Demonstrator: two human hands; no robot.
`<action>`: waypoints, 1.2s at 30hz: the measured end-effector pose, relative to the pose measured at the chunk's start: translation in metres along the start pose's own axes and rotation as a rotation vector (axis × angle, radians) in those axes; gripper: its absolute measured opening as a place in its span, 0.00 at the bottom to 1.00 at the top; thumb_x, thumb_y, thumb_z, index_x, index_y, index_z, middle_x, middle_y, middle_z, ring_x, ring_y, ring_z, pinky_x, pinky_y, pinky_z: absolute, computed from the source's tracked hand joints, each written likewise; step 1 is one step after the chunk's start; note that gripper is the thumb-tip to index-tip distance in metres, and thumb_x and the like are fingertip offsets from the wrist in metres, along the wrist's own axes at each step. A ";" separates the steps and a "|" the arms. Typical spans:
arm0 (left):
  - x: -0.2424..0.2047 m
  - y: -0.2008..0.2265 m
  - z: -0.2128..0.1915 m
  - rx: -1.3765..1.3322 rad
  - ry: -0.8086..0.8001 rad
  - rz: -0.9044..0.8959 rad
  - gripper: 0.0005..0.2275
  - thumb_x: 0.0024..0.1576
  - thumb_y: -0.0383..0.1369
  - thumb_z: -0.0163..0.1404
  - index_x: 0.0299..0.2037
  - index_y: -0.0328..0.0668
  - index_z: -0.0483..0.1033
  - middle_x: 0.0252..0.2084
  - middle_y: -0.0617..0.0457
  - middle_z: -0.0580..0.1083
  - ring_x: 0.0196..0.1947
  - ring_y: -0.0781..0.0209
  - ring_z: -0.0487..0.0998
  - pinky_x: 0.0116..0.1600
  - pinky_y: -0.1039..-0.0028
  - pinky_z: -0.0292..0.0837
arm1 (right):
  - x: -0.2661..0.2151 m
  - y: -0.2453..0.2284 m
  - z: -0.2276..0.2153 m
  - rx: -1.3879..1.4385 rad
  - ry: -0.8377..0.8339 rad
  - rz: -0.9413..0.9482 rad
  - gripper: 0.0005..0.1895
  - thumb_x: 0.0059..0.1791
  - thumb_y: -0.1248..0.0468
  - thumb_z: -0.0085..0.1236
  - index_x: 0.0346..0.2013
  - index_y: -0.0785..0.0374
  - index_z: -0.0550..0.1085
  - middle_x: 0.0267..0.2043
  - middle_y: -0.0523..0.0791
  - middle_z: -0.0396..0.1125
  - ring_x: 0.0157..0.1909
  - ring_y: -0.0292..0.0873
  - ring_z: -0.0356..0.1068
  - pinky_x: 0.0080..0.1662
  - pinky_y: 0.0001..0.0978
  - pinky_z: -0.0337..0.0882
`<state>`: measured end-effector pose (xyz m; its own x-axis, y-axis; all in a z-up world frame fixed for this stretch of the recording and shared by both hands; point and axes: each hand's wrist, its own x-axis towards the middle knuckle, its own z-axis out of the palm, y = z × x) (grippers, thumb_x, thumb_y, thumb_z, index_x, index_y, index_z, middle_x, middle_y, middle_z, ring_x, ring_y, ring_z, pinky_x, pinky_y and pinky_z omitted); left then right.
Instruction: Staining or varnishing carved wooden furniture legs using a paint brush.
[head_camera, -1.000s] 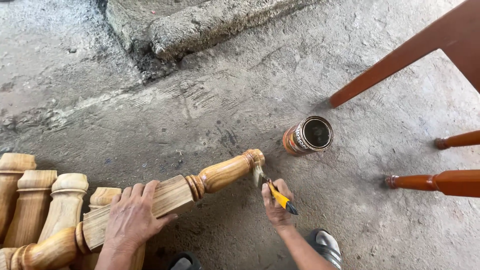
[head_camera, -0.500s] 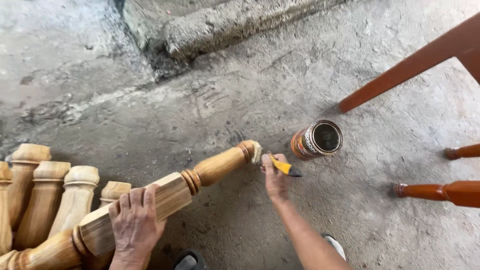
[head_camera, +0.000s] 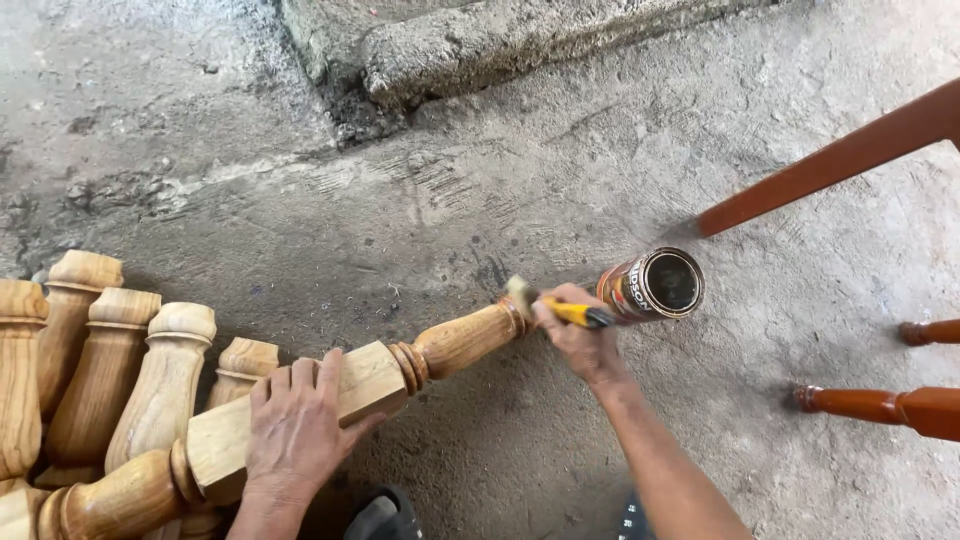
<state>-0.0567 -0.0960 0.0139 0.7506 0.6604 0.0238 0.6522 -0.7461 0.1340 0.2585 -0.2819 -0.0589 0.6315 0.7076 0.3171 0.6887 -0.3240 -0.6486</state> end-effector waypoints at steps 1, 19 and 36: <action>0.002 0.003 -0.005 0.047 -0.160 -0.035 0.43 0.36 0.64 0.59 0.60 0.46 0.70 0.47 0.48 0.72 0.48 0.51 0.72 0.54 0.59 0.66 | 0.006 0.000 -0.001 0.041 -0.151 0.089 0.09 0.52 0.58 0.58 0.33 0.60 0.74 0.29 0.42 0.71 0.28 0.34 0.69 0.29 0.29 0.73; 0.006 0.004 -0.003 0.023 -0.403 -0.042 0.37 0.35 0.53 0.67 0.54 0.47 0.68 0.48 0.51 0.68 0.49 0.53 0.70 0.52 0.62 0.67 | -0.049 0.044 0.012 -0.168 0.018 0.459 0.11 0.48 0.57 0.64 0.32 0.61 0.74 0.27 0.45 0.74 0.29 0.41 0.73 0.34 0.36 0.72; -0.003 0.003 -0.008 -0.153 -0.313 0.012 0.36 0.37 0.59 0.66 0.46 0.43 0.69 0.45 0.46 0.73 0.46 0.45 0.76 0.52 0.60 0.71 | 0.025 -0.007 -0.007 -0.284 -0.473 0.286 0.11 0.49 0.54 0.65 0.31 0.58 0.77 0.29 0.42 0.74 0.32 0.37 0.73 0.39 0.34 0.74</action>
<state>-0.0583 -0.0993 0.0217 0.7695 0.5762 -0.2756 0.6378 -0.7163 0.2830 0.2720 -0.2663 -0.0412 0.6236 0.7486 -0.2254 0.6244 -0.6504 -0.4326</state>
